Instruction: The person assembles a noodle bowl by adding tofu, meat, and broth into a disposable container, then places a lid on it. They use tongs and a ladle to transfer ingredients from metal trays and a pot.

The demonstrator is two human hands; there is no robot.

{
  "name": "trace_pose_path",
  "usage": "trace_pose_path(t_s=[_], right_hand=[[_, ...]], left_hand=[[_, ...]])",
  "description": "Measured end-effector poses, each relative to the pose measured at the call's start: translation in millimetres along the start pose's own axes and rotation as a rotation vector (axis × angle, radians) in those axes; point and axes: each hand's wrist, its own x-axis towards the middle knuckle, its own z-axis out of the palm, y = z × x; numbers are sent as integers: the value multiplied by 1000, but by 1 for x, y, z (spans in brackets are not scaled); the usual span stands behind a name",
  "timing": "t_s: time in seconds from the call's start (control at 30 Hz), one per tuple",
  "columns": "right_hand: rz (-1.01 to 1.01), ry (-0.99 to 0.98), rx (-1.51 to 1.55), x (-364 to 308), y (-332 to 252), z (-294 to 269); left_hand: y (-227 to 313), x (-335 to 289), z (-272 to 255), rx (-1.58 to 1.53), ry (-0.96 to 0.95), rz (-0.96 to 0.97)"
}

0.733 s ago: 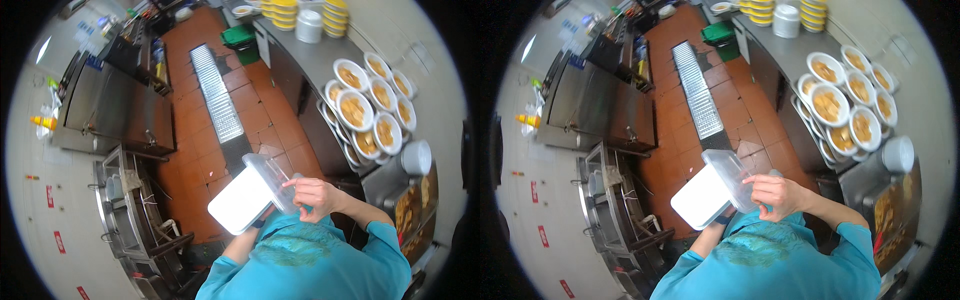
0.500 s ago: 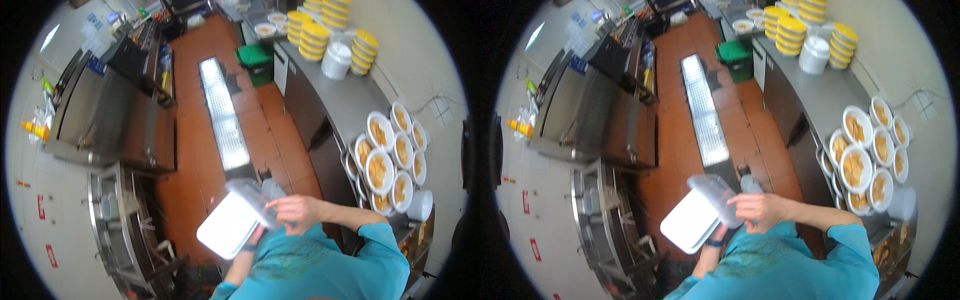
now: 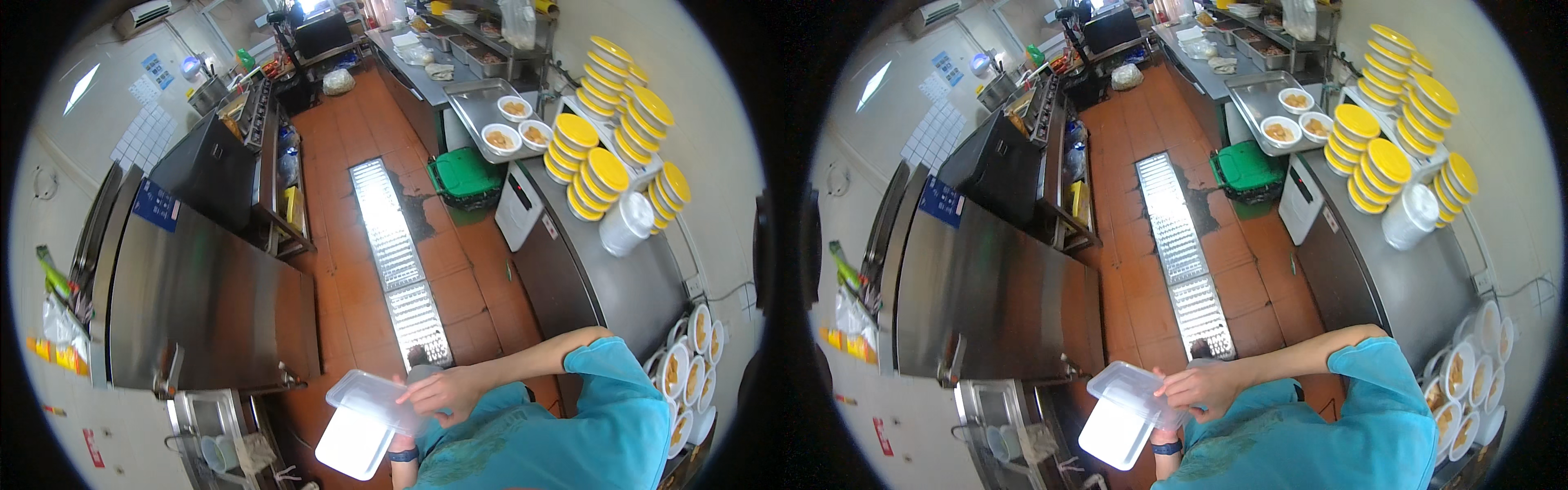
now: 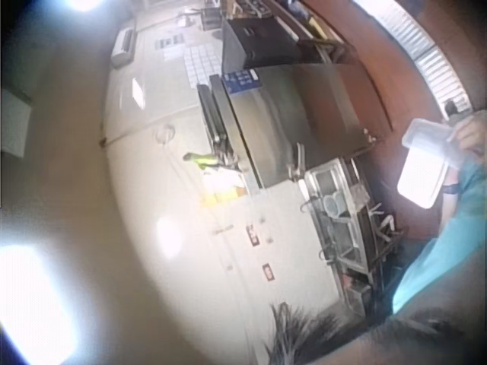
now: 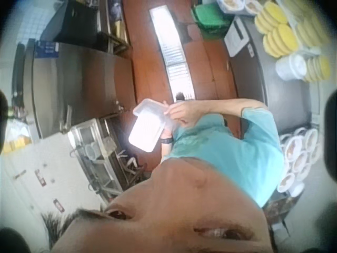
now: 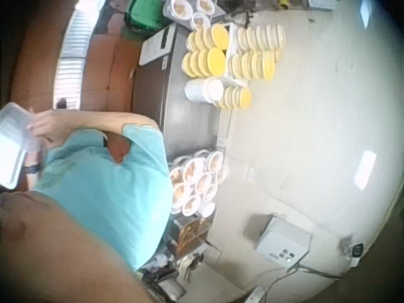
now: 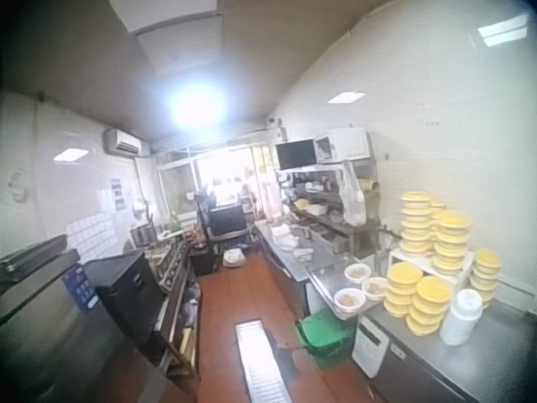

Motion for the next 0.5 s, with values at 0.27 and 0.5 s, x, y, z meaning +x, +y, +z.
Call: trace_pose_path(t_s=[0.27,0.5], right_hand=[[435,237,380,110,189,-125],[716,550,576,210,331,-268]], left_hand=[[171,230,-20,14,-99,-220],[283,438,22,22,-191,-507]])
